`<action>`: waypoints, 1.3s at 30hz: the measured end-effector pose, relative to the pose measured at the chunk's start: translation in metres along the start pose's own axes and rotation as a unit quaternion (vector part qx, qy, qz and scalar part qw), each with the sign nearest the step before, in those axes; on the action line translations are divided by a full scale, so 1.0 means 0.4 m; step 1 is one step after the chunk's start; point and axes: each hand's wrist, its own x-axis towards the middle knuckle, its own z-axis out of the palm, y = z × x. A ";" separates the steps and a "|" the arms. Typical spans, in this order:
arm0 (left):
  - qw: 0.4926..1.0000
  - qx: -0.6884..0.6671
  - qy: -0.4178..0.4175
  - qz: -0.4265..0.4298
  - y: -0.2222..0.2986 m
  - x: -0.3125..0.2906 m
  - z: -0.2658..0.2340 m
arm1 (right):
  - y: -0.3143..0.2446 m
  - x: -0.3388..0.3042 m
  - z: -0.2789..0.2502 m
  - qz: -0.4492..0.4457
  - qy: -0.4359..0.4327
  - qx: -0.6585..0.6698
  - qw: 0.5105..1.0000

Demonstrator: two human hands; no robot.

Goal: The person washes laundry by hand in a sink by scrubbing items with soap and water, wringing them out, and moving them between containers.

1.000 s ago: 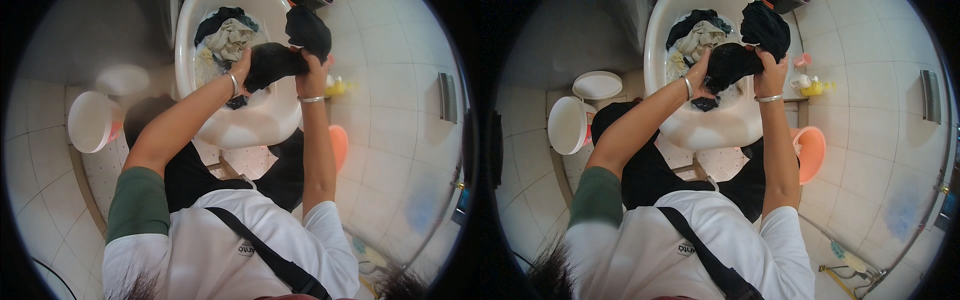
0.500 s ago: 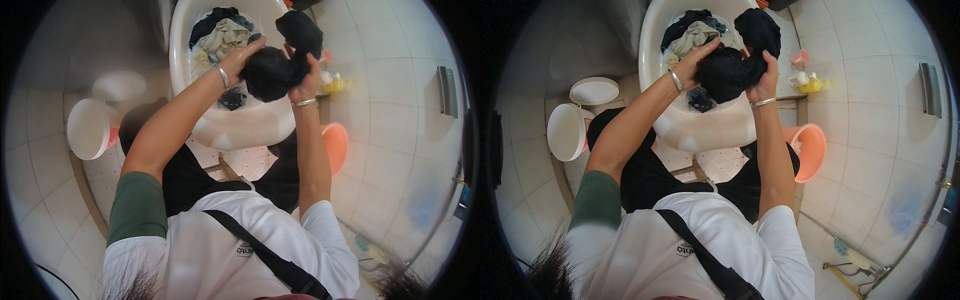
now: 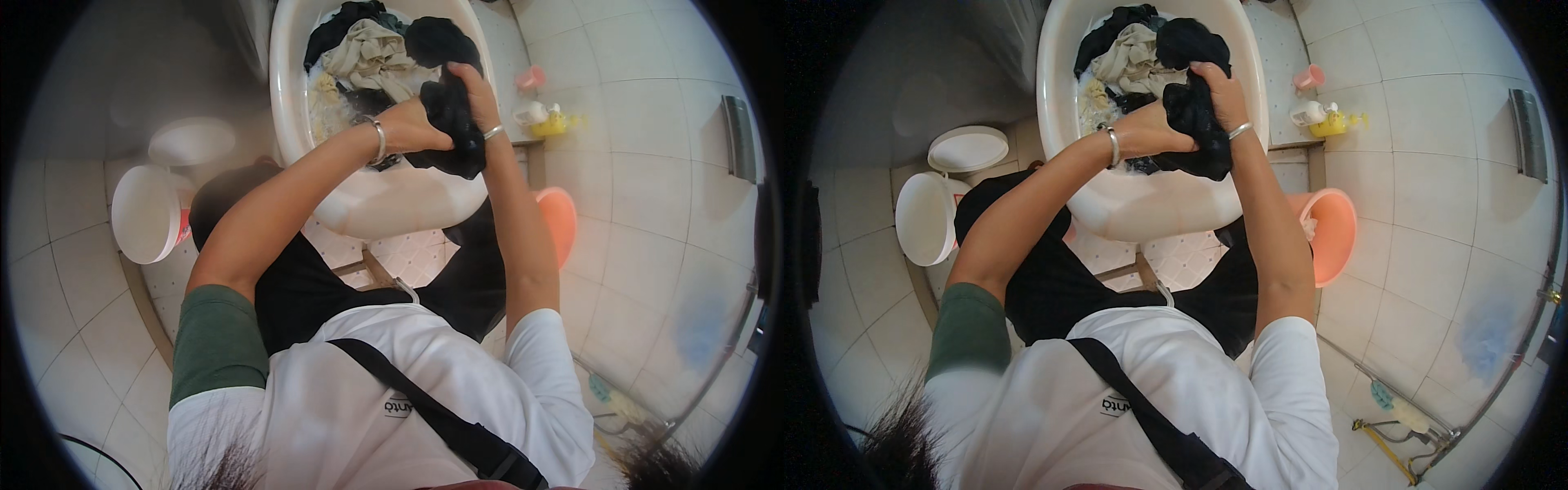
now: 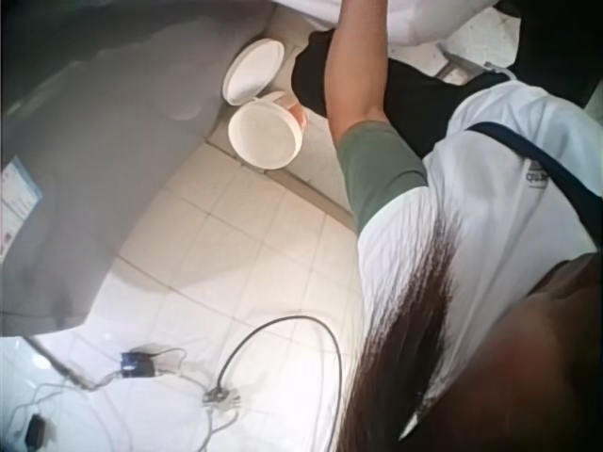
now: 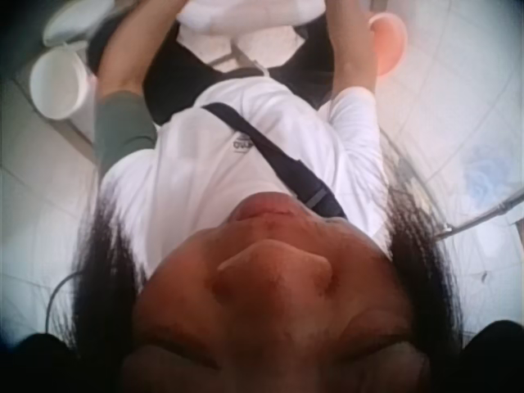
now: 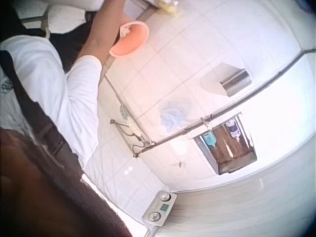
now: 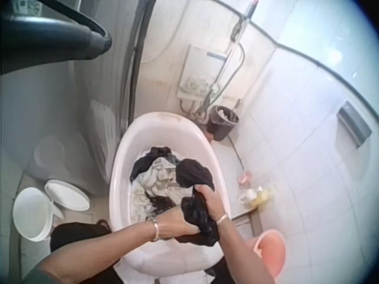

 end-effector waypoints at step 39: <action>0.859 -0.216 0.434 0.166 0.034 0.091 -0.048 | -0.062 -0.028 0.149 -0.078 0.175 0.376 0.907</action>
